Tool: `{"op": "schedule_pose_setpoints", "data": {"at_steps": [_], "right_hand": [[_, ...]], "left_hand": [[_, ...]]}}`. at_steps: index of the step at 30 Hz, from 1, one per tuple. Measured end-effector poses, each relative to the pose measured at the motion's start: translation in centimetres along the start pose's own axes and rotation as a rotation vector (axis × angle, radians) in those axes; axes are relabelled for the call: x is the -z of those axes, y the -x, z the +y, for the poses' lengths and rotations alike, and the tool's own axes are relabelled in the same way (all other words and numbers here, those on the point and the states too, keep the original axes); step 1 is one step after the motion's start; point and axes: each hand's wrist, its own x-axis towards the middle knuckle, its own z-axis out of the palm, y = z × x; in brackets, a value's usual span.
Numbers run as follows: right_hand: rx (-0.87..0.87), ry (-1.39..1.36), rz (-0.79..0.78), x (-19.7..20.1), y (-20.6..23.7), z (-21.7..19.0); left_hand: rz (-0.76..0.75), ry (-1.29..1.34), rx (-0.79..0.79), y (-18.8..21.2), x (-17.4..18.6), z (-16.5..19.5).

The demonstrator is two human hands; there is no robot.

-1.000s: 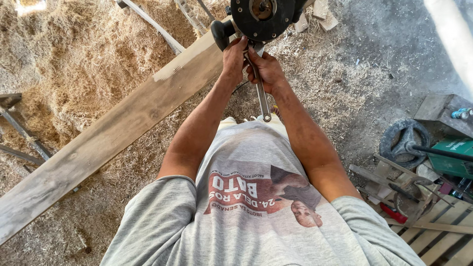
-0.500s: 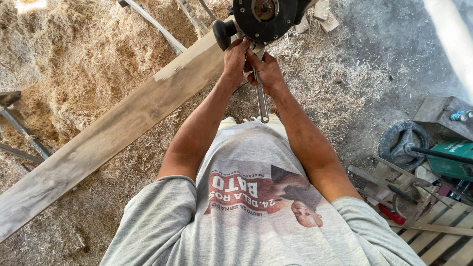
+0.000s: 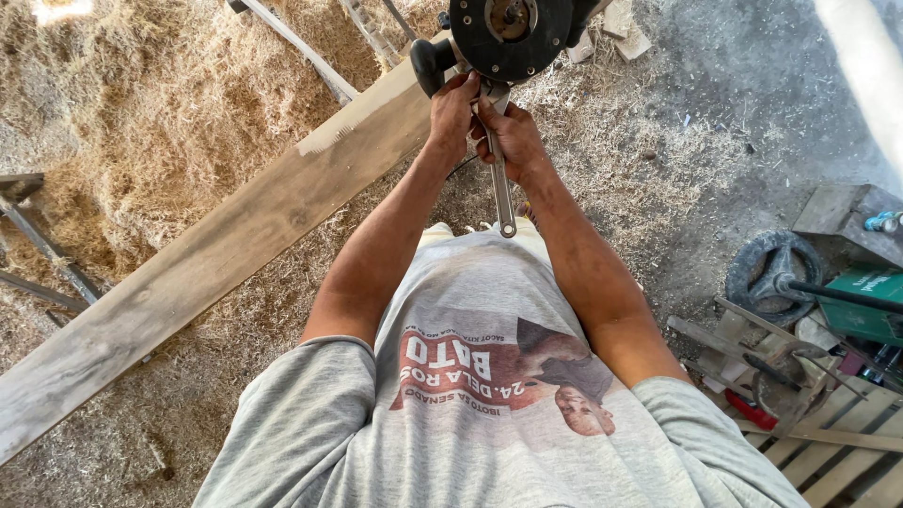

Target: The person routes the edge of a wooden plank with an electric router, moving it along the wood. They then set the router down, use a wrench to loosen and change the router bit, retrieve a red container of bits, and re-tighten the bit on the router.

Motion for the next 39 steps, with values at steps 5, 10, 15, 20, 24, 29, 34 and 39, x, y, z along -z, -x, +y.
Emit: {"op": "schedule_pose_setpoints", "data": {"at_steps": [5, 10, 15, 20, 24, 29, 34, 39], "right_hand": [[-0.006, -0.106, -0.084, 0.2, 0.3, -0.2], [0.029, -0.079, -0.133, 0.4, 0.4, -0.2], [0.086, 0.206, 0.012, 0.0, 0.2, 0.1], [0.121, 0.379, 0.141, -0.8, -0.2, 0.4], [0.399, 0.572, 0.151, -0.8, -0.7, 0.9], [0.492, 0.77, 0.247, 0.0, -1.3, 1.2], [0.528, 0.938, 0.319, 0.1, -1.5, 1.4], [0.556, 0.942, 0.33, -0.1, -1.6, 1.6]], "left_hand": [[0.013, 0.035, 0.04, 0.3, -0.2, 0.3], [0.042, 0.018, 0.054, 0.8, -0.4, 0.8], [0.041, -0.041, 0.035, 0.3, -0.4, 0.2], [0.067, -0.037, 0.045, -0.1, -0.4, -0.3], [0.059, -0.033, 0.063, -0.1, -0.5, -0.4], [0.106, -0.024, 0.083, -0.1, -0.8, -0.3], [0.089, 0.022, 0.09, -0.5, -0.7, -0.5], [0.063, 0.074, 0.075, -0.8, -0.5, -0.6]]}}
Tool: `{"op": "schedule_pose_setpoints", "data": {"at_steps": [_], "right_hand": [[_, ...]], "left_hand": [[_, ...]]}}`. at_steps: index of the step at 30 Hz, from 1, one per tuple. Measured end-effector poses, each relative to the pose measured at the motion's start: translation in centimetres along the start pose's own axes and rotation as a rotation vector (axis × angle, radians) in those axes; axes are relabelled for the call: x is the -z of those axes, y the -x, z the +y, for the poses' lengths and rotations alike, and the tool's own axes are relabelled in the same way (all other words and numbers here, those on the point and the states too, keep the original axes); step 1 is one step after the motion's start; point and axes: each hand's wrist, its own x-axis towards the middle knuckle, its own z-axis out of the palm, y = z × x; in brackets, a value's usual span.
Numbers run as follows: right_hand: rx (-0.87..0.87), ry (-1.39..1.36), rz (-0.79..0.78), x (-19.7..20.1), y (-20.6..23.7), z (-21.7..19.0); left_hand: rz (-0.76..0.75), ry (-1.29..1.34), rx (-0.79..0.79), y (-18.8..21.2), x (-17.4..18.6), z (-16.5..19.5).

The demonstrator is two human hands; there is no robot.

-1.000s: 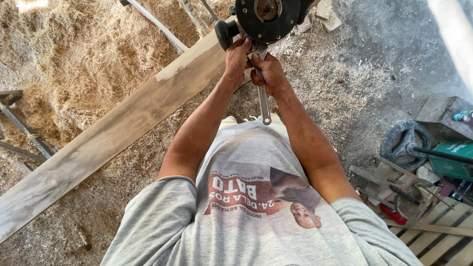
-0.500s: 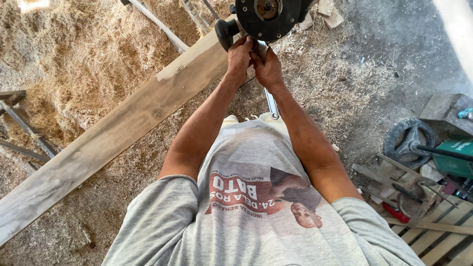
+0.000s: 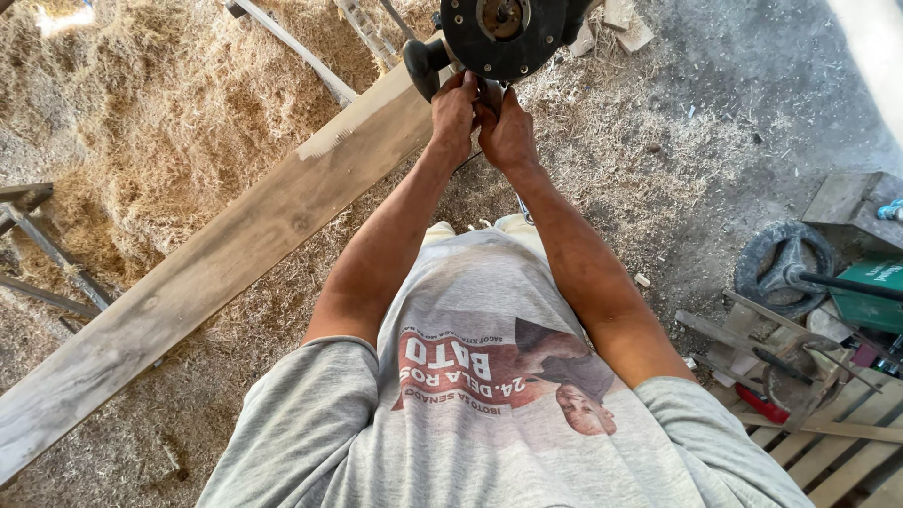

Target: The person routes the edge of a wooden plank with an electric router, moving it along the wood. They then set the router down, use a wrench to loosen and change the router bit, retrieve a red container of bits, and re-tighten the bit on the router.

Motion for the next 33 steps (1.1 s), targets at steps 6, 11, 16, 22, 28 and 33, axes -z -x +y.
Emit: {"op": "schedule_pose_setpoints", "data": {"at_steps": [6, 11, 16, 22, 28, 33], "right_hand": [[0.077, -0.033, -0.041, 0.1, 0.1, 0.0], [-0.165, 0.002, -0.155, 0.3, -0.2, 0.1], [-0.098, 0.067, -0.163, 0.7, -0.5, 0.0], [-0.147, 0.038, -0.148, 1.0, -0.3, -0.5], [-0.194, 0.072, -0.148, 1.0, -0.1, 0.0], [-0.08, 0.19, -0.028, 0.8, 0.3, 0.1]], "left_hand": [[0.049, -0.701, -0.045, -0.4, 0.8, 1.2], [0.264, -1.23, -0.936, -0.9, 2.1, 4.3], [0.039, -1.394, -1.156, -2.4, 1.3, 7.1], [0.082, -1.541, -0.955, -3.2, -0.2, 7.5], [0.124, -1.498, -0.812, -2.7, -1.0, 6.3], [0.222, -1.464, -0.895, -2.1, -1.5, 6.1]]}}
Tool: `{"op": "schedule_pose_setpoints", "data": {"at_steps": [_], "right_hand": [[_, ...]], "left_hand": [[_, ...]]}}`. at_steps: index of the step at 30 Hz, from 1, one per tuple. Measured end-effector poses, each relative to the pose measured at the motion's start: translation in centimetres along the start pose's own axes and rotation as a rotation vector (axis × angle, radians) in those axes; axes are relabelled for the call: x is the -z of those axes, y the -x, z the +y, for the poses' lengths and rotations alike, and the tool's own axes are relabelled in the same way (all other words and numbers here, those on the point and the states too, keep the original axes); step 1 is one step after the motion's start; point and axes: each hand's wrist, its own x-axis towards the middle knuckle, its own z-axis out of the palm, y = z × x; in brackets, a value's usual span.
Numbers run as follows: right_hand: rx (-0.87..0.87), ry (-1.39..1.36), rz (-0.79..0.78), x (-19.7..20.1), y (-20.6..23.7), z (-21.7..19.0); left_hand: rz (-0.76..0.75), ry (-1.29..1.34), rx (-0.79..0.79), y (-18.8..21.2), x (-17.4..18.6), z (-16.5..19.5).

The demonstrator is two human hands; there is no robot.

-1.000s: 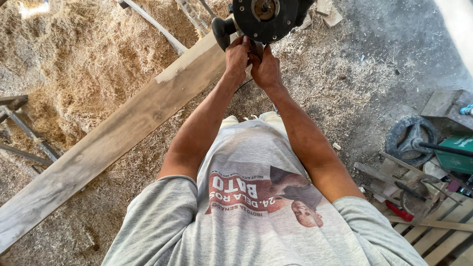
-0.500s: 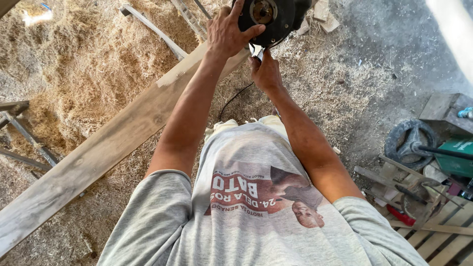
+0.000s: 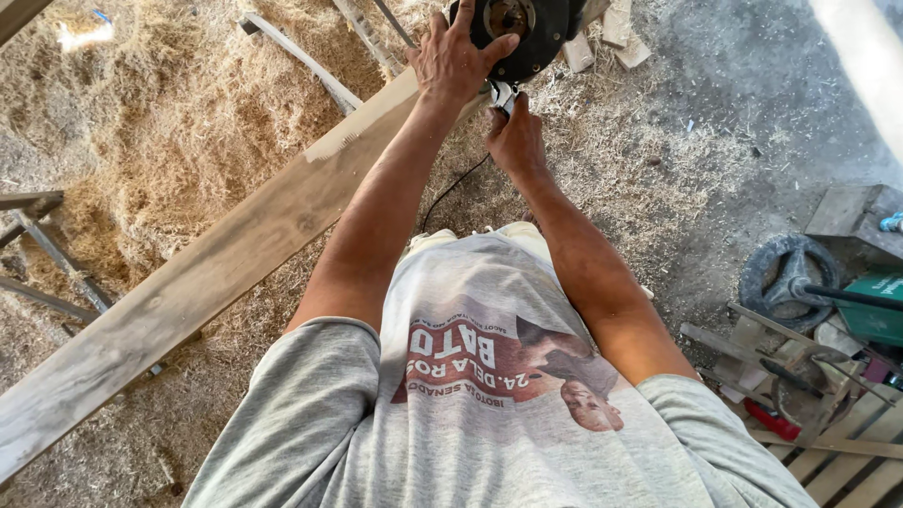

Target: The person routes the edge of a wooden plank with an electric router, moving it along the wood. They then set the router down, use a wrench to loosen and change the router bit, retrieve a red container of bits, and re-tighten the bit on the router.

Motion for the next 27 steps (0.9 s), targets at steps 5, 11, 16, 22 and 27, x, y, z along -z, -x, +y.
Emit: {"op": "schedule_pose_setpoints", "data": {"at_steps": [5, 11, 16, 22, 27], "right_hand": [[0.002, -0.051, -0.029, 0.2, 0.1, 0.2], [0.046, -0.027, -0.009, 0.4, 0.3, 0.5], [0.074, -0.005, 0.005, 0.8, 0.5, 0.0], [0.147, 0.054, 0.061, 1.0, 0.5, -0.6], [0.258, -0.12, 0.037, 1.7, -0.3, 0.0]], "left_hand": [[-0.051, 0.063, 0.038, 0.1, 0.3, 0.6], [-0.075, 0.041, 0.057, 0.3, 0.3, 1.0], [-0.065, 0.045, 0.073, 0.4, 0.3, 1.1], [-0.032, 0.042, 0.063, 0.2, 0.6, 1.1], [-0.067, 0.053, 0.083, -0.1, 1.3, 1.3]]}}
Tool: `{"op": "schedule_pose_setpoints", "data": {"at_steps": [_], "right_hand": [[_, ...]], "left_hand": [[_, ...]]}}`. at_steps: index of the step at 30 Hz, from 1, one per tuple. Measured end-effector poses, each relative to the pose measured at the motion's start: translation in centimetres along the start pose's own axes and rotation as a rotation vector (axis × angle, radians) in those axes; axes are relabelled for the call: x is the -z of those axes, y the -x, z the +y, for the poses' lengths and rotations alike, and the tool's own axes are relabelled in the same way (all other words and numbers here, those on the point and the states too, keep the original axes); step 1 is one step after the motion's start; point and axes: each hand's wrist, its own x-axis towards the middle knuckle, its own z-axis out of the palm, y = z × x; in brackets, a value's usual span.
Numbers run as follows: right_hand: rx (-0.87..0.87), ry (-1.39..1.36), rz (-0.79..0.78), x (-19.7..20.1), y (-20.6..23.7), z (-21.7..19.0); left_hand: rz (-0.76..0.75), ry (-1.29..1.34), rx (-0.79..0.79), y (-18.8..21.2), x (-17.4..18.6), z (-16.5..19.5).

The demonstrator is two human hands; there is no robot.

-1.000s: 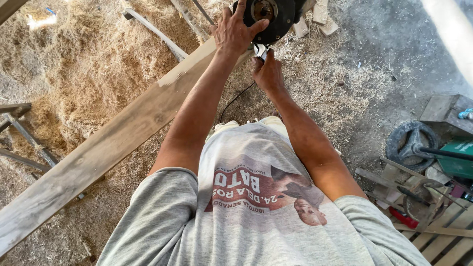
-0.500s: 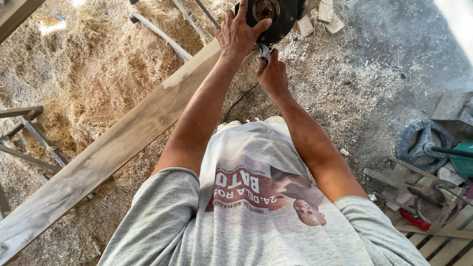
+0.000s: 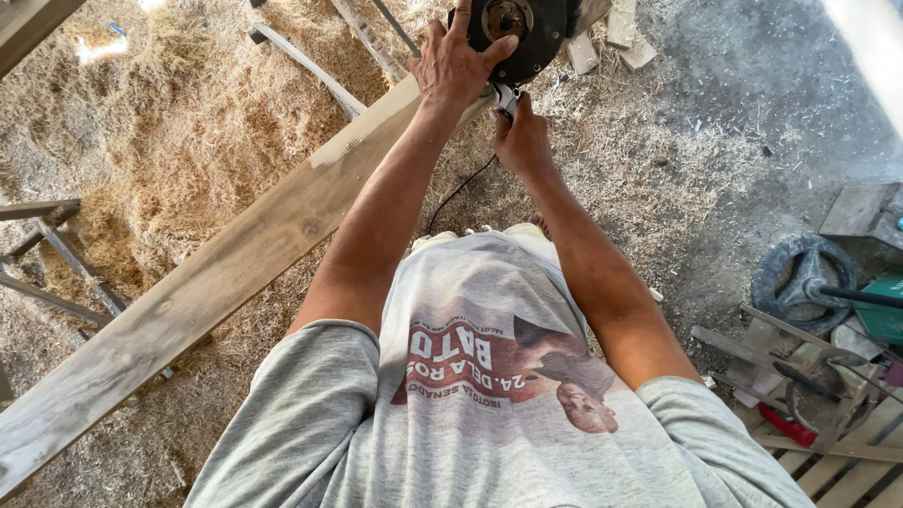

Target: The person routes the edge of a wooden plank with an electric router, moving it along the wood. They then set the router down, use a wrench to loosen and change the router bit, retrieve a red container of bits, and re-tighten the bit on the router.

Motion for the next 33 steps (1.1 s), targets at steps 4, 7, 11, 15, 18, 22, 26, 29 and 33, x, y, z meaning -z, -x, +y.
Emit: {"op": "schedule_pose_setpoints", "data": {"at_steps": [4, 7, 11, 15, 18, 22, 26, 29, 33], "right_hand": [[-0.226, -0.037, -0.105, 1.5, 0.1, 1.3], [-0.566, -0.266, -0.256, 2.2, 0.8, 2.0], [-0.669, -0.262, -0.475, 2.1, 1.1, 2.5], [-0.665, -0.345, -0.67, 2.3, 0.9, 2.9], [-0.566, -0.29, -0.792, 1.9, 0.0, 3.0], [-0.443, -0.184, -0.876, 1.2, -0.6, 2.7], [-0.106, -0.126, -0.947, 0.1, -0.1, 1.5], [-0.047, -0.268, -1.146, -1.7, 1.2, -0.4], [-0.074, -0.38, -1.34, -2.7, 6.7, -2.8]], "left_hand": [[-0.049, 0.011, 0.065, 0.3, 0.0, -0.2], [0.203, -0.023, -0.088, 0.3, -0.3, -0.6], [0.628, -0.124, -0.257, 2.3, -0.8, -1.2], [0.332, 0.111, -0.059, 9.5, -2.1, 0.0], [0.174, 0.284, 0.37, 13.0, -4.8, 1.1], [0.093, 0.496, 0.884, 14.6, -8.1, 0.7], [0.206, 0.836, 1.108, 16.7, -9.3, -0.3], [0.439, 1.087, 1.209, 19.7, -8.5, -1.4], [0.767, 1.236, 1.207, 26.8, -7.9, -0.8]]}}
